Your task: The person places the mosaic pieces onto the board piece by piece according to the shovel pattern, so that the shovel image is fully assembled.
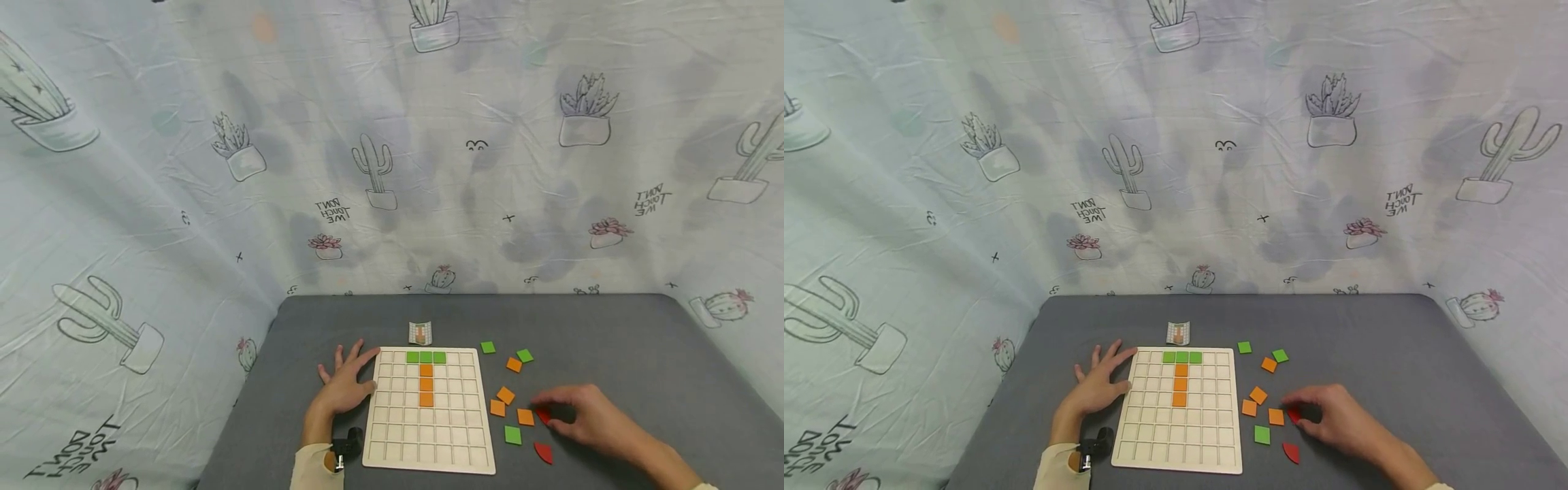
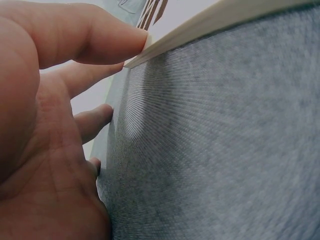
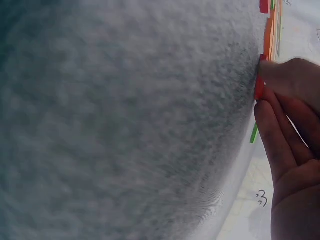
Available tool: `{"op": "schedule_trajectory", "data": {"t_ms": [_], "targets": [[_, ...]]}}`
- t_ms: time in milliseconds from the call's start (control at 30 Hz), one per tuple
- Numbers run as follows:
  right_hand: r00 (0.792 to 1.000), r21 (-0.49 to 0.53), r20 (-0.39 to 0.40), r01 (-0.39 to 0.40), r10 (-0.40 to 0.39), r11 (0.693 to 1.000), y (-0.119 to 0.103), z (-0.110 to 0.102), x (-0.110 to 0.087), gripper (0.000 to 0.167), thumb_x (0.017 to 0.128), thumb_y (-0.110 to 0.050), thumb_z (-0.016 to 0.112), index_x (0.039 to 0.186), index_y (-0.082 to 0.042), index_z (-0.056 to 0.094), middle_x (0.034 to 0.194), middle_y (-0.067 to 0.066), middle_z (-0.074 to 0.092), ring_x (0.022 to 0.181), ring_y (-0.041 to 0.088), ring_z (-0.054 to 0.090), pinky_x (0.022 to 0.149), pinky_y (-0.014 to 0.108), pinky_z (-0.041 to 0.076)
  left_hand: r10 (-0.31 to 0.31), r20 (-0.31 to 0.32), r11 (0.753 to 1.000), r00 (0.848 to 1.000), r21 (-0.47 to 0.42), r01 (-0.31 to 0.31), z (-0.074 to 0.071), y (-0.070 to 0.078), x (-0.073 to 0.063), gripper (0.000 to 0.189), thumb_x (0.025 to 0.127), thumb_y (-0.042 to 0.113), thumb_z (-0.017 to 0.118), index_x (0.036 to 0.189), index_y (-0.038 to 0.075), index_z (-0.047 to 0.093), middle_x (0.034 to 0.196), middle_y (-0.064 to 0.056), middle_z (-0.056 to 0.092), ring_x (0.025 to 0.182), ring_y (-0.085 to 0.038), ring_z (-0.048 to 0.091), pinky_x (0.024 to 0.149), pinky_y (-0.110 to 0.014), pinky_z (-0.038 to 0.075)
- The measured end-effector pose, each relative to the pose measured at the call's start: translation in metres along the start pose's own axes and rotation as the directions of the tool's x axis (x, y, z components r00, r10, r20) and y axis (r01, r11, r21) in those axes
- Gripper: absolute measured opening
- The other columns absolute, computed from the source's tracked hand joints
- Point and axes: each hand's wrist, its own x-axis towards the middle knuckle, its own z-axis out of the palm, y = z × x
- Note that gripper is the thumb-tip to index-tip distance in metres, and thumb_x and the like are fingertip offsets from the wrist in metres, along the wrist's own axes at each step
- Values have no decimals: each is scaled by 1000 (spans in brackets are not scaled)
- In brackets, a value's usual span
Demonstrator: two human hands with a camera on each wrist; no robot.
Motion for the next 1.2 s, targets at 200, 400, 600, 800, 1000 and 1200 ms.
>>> {"op": "schedule_trajectory", "data": {"t_ms": [200, 400, 600, 800, 1000, 1200], "targets": [[997, -18, -45, 66, -67, 998, 2, 4, -1, 37, 83, -12, 94, 118, -18, 83, 113, -9, 83, 104, -1, 74, 81, 28, 66, -2, -6, 1000, 1000, 5, 2, 1, 0, 0, 71, 92, 10, 73, 161, 19, 58, 181, -20, 27, 167, -58, -4, 116, -87, -23], [984, -51, -95, 146, -150, 988, 3, 9, 1, 37, 82, -11, 95, 117, -17, 83, 111, -7, 83, 103, 1, 75, 78, 27, 65, -4, -7, 1000, 1000, 9, 4, 2, 0, 1, 72, 91, 10, 73, 160, 19, 58, 180, -20, 27, 167, -58, -4, 115, -88, -23], [974, -59, -137, 171, -178, 983, 3, 12, 1, 35, 82, -7, 94, 114, -18, 83, 107, -8, 83, 99, 1, 75, 75, 26, 64, -6, -11, 1000, 1000, 5, 6, 2, 0, 1, 72, 91, 9, 74, 160, 19, 59, 180, -20, 27, 167, -57, -4, 115, -87, -24], [974, -27, -154, 161, -163, 987, -1, 8, -1, 32, 83, -5, 93, 111, -17, 84, 104, -9, 83, 93, -2, 74, 73, 24, 64, -3, -6, 1000, 1000, 7, 3, 1, 0, 0, 70, 93, 10, 75, 160, 19, 59, 180, -21, 27, 167, -58, -4, 115, -88, -23], [980, 28, -150, 137, -131, 990, -18, -1, 3, 28, 85, -7, 93, 111, -11, 84, 102, -3, 84, 87, 1, 76, 69, 29, 65, -12, -6, 1000, 1000, 6, 12, 1, 0, 0, 71, 92, 10, 74, 160, 20, 58, 180, -21, 27, 167, -57, -5, 116, -87, -24], [984, 61, -143, 120, -110, 991, -47, -4, 9, 29, 87, -7, 91, 114, -11, 84, 104, -1, 84, 88, -1, 75, 71, 29, 66, -22, -4, 1000, 1000, 7, 22, 0, 2, 1, 71, 92, 11, 75, 161, 21, 58, 181, -19, 27, 168, -57, -5, 116, -87, -23]]}}
